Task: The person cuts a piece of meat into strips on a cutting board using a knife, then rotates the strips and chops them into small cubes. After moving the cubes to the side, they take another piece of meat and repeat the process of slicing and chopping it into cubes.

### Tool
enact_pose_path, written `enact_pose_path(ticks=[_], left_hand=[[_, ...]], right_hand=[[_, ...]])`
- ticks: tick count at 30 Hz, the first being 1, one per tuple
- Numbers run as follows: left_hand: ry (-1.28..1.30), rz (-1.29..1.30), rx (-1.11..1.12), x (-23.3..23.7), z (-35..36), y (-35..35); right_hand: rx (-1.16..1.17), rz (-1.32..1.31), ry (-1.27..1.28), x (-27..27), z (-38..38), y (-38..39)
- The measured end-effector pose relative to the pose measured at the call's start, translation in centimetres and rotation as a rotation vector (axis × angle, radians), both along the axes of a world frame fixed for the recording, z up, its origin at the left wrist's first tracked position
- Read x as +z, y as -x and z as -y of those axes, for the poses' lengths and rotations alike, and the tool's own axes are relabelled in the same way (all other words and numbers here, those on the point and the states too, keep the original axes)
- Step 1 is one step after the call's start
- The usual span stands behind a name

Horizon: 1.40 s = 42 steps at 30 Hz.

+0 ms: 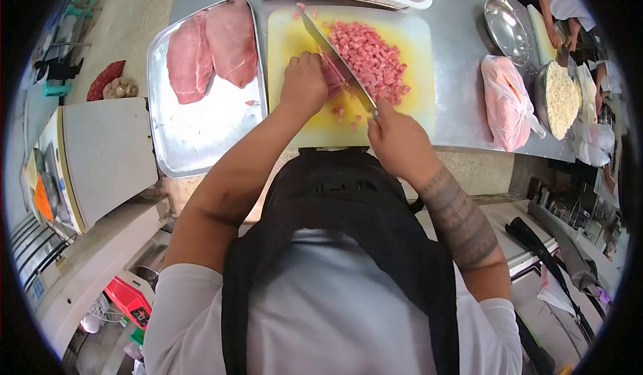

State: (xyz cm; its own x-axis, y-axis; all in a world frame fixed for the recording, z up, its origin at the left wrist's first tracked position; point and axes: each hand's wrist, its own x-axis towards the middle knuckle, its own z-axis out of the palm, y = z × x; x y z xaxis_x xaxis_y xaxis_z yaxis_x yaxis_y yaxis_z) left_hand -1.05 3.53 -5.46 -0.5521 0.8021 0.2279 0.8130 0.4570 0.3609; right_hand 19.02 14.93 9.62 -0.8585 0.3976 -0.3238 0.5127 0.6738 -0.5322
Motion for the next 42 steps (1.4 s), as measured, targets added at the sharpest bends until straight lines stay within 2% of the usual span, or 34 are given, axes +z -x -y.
enact_pose_path(ticks=[3,7,10,14,19,22,24,25,28,31,33,36,39,42], left_hand=[[-0.033,-0.013,0.028,-0.5,-0.1,-0.2],[-0.023,-0.01,0.06,-0.2,-0.4,-0.7],[0.03,-0.004,0.053,0.1,-0.3,-0.6],[-0.076,0.018,0.02,-0.8,0.3,0.2],[0.012,-0.01,0.064,-0.7,0.6,-0.4],[0.095,0.033,0.065,0.2,0.5,-0.7],[0.019,-0.023,0.08,-0.8,0.6,-1.0],[-0.024,-0.059,0.093,-1.1,0.4,-0.8],[0.018,0.018,0.038,-0.8,0.6,-0.2],[-0.123,0.104,0.06,0.5,1.2,-0.4],[-0.05,0.011,0.032,-0.8,1.5,-0.3],[-0.046,-0.033,0.049,-0.9,1.4,-0.7],[-0.034,-0.043,0.058,-1.1,1.1,-0.8],[0.0,-0.03,0.046,-0.8,1.2,-0.5]], right_hand=[[0.022,0.103,0.067,1.9,0.4,-1.4],[0.022,-0.075,0.056,-6.3,-0.1,2.9],[0.031,-0.081,0.026,-7.1,-1.2,5.9],[0.043,-0.142,-0.017,-4.0,-1.1,3.2],[0.032,0.145,0.079,2.5,0.5,-2.4],[0.024,0.064,0.114,-2.0,0.3,-0.7],[0.051,-0.038,0.023,-7.1,0.8,2.4],[0.042,-0.062,0.015,-7.4,0.5,4.0],[0.02,-0.1,0.011,-6.1,0.2,5.4],[0.026,-0.074,0.02,-2.9,-0.3,3.2],[0.029,-0.046,0.016,-0.2,0.0,0.4],[0.047,0.165,0.113,2.7,0.3,-1.1],[0.012,0.057,0.106,-4.3,0.9,0.9],[0.018,-0.055,0.056,-6.9,0.8,4.2]])
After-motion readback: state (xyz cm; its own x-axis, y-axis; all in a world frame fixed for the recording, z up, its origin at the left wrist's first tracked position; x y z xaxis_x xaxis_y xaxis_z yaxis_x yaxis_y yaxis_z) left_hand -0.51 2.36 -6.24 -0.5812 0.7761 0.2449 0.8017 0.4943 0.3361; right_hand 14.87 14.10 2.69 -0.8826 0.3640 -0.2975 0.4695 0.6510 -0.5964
